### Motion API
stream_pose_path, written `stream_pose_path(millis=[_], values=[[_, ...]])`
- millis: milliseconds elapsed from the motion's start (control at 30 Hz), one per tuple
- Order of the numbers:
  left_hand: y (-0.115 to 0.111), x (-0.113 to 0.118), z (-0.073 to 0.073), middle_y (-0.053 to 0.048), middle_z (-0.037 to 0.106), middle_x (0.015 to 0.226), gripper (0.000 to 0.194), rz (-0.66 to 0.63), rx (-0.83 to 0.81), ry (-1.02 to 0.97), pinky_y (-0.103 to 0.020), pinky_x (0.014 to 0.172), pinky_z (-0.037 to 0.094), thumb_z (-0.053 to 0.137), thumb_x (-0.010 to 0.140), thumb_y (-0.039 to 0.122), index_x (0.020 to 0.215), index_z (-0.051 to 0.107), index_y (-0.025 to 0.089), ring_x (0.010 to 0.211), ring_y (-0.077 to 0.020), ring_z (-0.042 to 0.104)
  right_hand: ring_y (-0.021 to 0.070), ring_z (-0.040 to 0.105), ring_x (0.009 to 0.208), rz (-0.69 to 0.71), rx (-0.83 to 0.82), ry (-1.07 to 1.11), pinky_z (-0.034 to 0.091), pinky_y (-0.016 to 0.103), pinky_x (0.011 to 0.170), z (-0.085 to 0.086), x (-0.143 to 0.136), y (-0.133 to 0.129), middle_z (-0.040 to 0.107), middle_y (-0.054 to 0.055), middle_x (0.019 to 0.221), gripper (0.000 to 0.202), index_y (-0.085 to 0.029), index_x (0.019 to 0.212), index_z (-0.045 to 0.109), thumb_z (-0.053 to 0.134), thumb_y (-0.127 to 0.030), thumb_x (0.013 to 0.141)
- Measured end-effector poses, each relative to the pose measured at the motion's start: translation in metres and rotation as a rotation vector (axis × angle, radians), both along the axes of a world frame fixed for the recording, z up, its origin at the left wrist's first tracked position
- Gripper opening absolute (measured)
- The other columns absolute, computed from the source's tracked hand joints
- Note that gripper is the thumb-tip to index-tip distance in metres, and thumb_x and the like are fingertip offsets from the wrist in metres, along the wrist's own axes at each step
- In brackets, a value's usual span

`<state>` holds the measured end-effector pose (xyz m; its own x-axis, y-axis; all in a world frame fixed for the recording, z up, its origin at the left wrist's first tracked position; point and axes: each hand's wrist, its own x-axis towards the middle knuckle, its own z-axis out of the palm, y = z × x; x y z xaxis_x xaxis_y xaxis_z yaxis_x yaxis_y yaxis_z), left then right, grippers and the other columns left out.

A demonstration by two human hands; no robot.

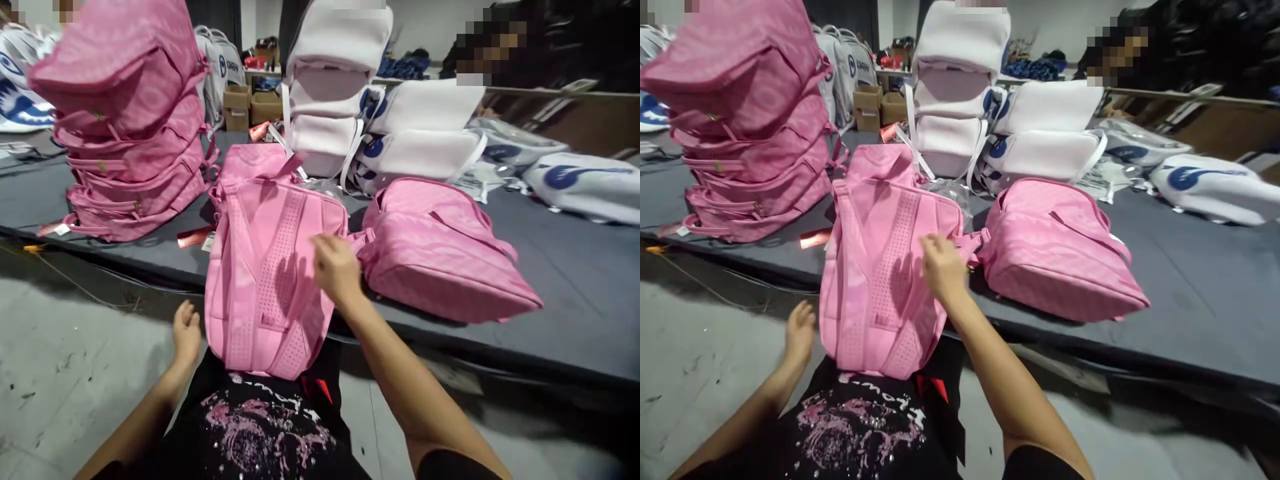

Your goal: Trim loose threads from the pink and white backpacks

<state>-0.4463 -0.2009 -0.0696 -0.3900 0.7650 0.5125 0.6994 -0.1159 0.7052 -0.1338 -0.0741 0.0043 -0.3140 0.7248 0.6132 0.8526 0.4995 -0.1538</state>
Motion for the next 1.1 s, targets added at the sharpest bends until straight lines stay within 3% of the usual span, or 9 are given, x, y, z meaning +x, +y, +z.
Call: stream_pose_path(millis=[100,233,367,467,633,767,933,1000,1100], values=[[-0.006,0.019,-0.016,-0.014,0.059,0.138,0.045,-0.055,0.129,0.150,-0.054,0.110,0.046,0.044,0.102,0.027,0.146,0.046,0.025,0.132,-0.0267,0.054,0.0257,0.059,0.108,0.071,-0.366,-0.380,0.050,0.031,0.077,-0.029,-0.035,-0.019,0.066,0.015,0.120,0.030,-0.017,0.112,0.067,0.046,-0.009,0.094],[0.046,0.059,-0.018,-0.011,0.053,0.152,0.050,-0.717,-0.024,0.688,-0.054,0.121,0.032,0.052,0.098,0.032,0.147,0.051,0.025,0.146,-0.0310,0.043,0.0259,0.061,0.106,-0.155,-0.540,-0.431,0.049,0.028,0.070,-0.043,-0.035,-0.035,0.065,0.017,0.116,0.030,-0.016,0.120,0.062,0.041,-0.013,0.100],[0.093,0.070,-0.034,-0.011,0.046,0.157,0.050,-0.729,-0.065,0.888,-0.054,0.120,0.027,0.051,0.099,0.033,0.148,0.053,0.021,0.147,-0.0328,0.041,0.0293,0.071,0.094,-0.576,-0.818,-0.281,0.052,0.034,0.072,-0.049,0.026,-0.050,0.071,0.021,0.105,0.030,-0.009,0.121,0.062,0.042,-0.012,0.098],[0.105,0.066,-0.025,-0.011,0.059,0.146,0.041,-0.716,0.010,0.889,-0.050,0.110,0.037,0.053,0.097,0.025,0.136,0.063,0.020,0.134,-0.0320,0.054,0.0290,0.073,0.092,-0.574,-0.931,0.103,0.053,0.036,0.075,-0.053,0.060,-0.058,0.074,0.017,0.096,0.024,-0.011,0.112,0.066,0.051,-0.016,0.094],[0.129,0.109,0.027,-0.012,0.076,0.107,0.022,-0.885,0.120,0.803,-0.045,0.086,0.047,0.055,0.095,0.019,0.109,0.072,0.015,0.098,-0.0271,0.066,0.0186,0.070,0.071,-0.132,-0.940,1.322,0.037,0.020,0.043,-0.039,0.053,-0.053,0.075,0.007,0.090,0.034,-0.018,0.109,0.065,0.071,-0.038,0.082],[0.152,0.156,0.056,-0.009,0.075,0.107,0.022,-1.133,0.047,0.541,-0.042,0.088,0.049,0.050,0.100,0.025,0.106,0.069,0.018,0.101,-0.0227,0.066,0.0137,0.068,0.075,0.028,-0.794,1.872,0.032,0.015,0.040,-0.029,0.034,-0.038,0.074,0.003,0.094,0.045,-0.021,0.104,0.065,0.084,-0.033,0.065],[0.150,0.188,0.067,-0.006,0.073,0.095,0.031,-1.305,-0.316,0.509,-0.041,0.082,0.049,0.068,0.091,0.047,0.100,0.068,0.017,0.091,-0.0240,0.065,0.0110,0.066,0.074,0.013,-0.360,1.958,0.040,0.016,0.044,-0.033,0.013,-0.034,0.071,0.000,0.090,0.027,-0.024,0.100,0.062,0.074,-0.028,0.076],[0.144,0.192,0.064,-0.006,0.072,0.092,0.021,-1.368,-0.402,0.538,-0.039,0.083,0.050,0.069,0.091,0.037,0.093,0.068,0.015,0.089,-0.0229,0.065,0.0130,0.069,0.079,0.010,-0.275,1.838,0.051,0.020,0.053,-0.037,0.009,-0.040,0.072,0.001,0.095,0.020,-0.025,0.105,0.062,0.066,-0.032,0.086],[0.141,0.187,0.063,-0.007,0.072,0.092,0.010,-1.381,-0.424,0.620,-0.037,0.084,0.051,0.059,0.093,0.019,0.090,0.068,0.015,0.087,-0.0204,0.065,0.0215,0.069,0.108,0.026,-0.294,1.440,0.059,0.040,0.091,-0.052,0.014,-0.053,0.072,0.007,0.116,0.026,-0.024,0.112,0.066,0.060,-0.041,0.093]])
